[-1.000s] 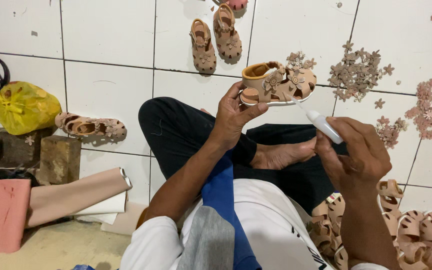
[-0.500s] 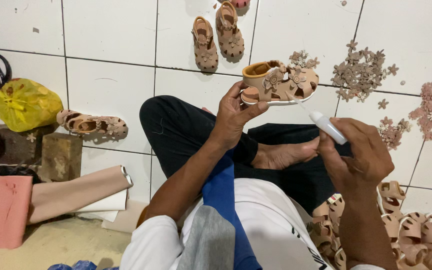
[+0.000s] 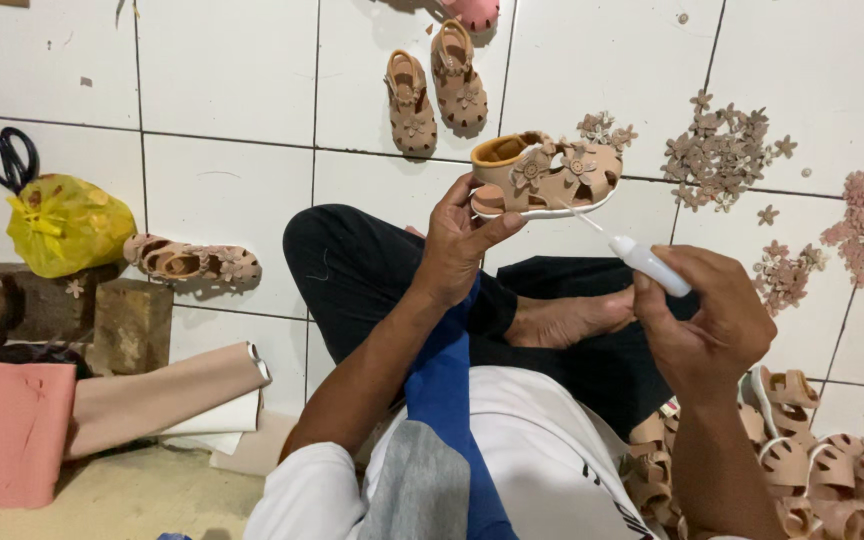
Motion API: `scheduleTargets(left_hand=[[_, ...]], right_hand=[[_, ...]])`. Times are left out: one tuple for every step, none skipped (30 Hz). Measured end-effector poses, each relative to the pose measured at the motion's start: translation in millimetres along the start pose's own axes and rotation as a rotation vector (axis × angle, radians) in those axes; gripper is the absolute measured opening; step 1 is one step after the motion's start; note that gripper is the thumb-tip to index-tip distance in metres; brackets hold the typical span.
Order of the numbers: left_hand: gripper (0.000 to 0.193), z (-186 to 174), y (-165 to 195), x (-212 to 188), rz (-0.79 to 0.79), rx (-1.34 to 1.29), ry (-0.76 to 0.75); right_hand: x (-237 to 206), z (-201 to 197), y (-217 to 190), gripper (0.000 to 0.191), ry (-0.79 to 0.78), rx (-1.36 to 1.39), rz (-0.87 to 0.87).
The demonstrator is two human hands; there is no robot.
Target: The person sits on the floor and glues small flower-shaped decorations onto the toe strap of children's sandals. They pick up a sandal, apply glue from a squeeze bottle onto the strap, press a flower piece onto the glued spot, and set the finished sandal aside with others.
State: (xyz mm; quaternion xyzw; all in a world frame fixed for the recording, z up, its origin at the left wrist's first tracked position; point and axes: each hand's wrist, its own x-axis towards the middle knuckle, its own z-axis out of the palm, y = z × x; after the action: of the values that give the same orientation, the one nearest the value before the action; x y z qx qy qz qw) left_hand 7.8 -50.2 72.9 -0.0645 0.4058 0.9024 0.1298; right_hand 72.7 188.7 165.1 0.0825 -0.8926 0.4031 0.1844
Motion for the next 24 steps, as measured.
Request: scheduleTargets(left_hand=[[0.065, -2, 2, 1, 0.019, -0.003, 0.0], [0.064, -5, 5, 3, 0.036, -0.007, 0.001], [0.064, -7, 7, 3, 0.047, -0.014, 0.002], [0.065, -10, 9, 3, 0.043, -0.031, 0.016], [0.066, -14, 12, 3, 0.041, -0.046, 0.029], [0.067, -18, 15, 5, 0.04, -0.059, 0.041], [0.069, -20, 17, 5, 0.037, -0.059, 0.054], [0.07, -23, 19, 5, 0.036, -0.058, 0.067], [0.072, -23, 20, 5, 0.034, -0.057, 0.079], [0.072, -23, 20, 6, 0.029, -0.063, 0.076], [0.073, -23, 20, 7, 0.028, -0.068, 0.073], [0.073, -22, 20, 7, 0.026, -0.073, 0.071], [0.073, -21, 20, 8, 0.022, -0.073, 0.057], [0.072, -19, 19, 8, 0.021, -0.074, 0.044], [0.072, -18, 17, 8, 0.019, -0.076, 0.033], [0.072, -17, 16, 8, 0.009, -0.081, 0.031], [0.073, -16, 15, 8, 0.002, -0.087, 0.031], [0.073, -16, 14, 7, -0.003, -0.092, 0.032], [0.073, -16, 13, 7, -0.001, -0.074, 0.021], [0.073, -16, 12, 6, 0.002, -0.056, 0.01], [0.073, -17, 11, 6, -0.002, -0.042, -0.002], [0.072, -16, 9, 6, -0.006, -0.023, -0.002], [0.071, -16, 7, 7, -0.017, -0.006, -0.009], [0.07, -15, 5, 10, -0.03, 0.012, -0.027]], right_hand=[[-2, 2, 3, 0.021, 0.034, 0.091, 0.061], [-2, 4, 8, 0.02, 0.069, 0.17, 0.117], [-3, 7, 14, 0.019, 0.108, 0.25, 0.17], [0, 11, 25, 0.018, 0.152, 0.315, 0.221], [3, 16, 37, 0.017, 0.168, 0.347, 0.292], [5, 20, 50, 0.016, 0.186, 0.381, 0.363], [9, 28, 65, 0.017, 0.174, 0.384, 0.457], [16, 41, 81, 0.015, 0.144, 0.393, 0.472], [22, 60, 96, 0.014, 0.116, 0.402, 0.487], [26, 79, 108, 0.016, 0.047, 0.263, 0.474], [32, 97, 120, 0.02, -0.022, 0.126, 0.457], [36, 116, 129, 0.018, -0.042, 0.099, 0.352], [42, 137, 136, 0.017, -0.063, 0.073, 0.248], [52, 159, 143, 0.018, -0.12, 0.03, 0.324], [59, 174, 147, 0.018, -0.178, -0.013, 0.4], [61, 179, 149, 0.018, -0.189, 0.014, 0.371], [65, 185, 149, 0.018, -0.201, 0.041, 0.337], [69, 190, 148, 0.019, -0.214, 0.07, 0.302], [72, 194, 147, 0.021, -0.22, 0.047, 0.299], [75, 196, 147, 0.024, -0.225, 0.022, 0.295], [76, 198, 147, 0.027, -0.232, -0.006, 0.295], [75, 198, 147, 0.033, -0.222, 0.003, 0.259], [74, 194, 147, 0.039, -0.207, 0.006, 0.23], [74, 189, 148, 0.045, -0.183, 0.003, 0.202]])
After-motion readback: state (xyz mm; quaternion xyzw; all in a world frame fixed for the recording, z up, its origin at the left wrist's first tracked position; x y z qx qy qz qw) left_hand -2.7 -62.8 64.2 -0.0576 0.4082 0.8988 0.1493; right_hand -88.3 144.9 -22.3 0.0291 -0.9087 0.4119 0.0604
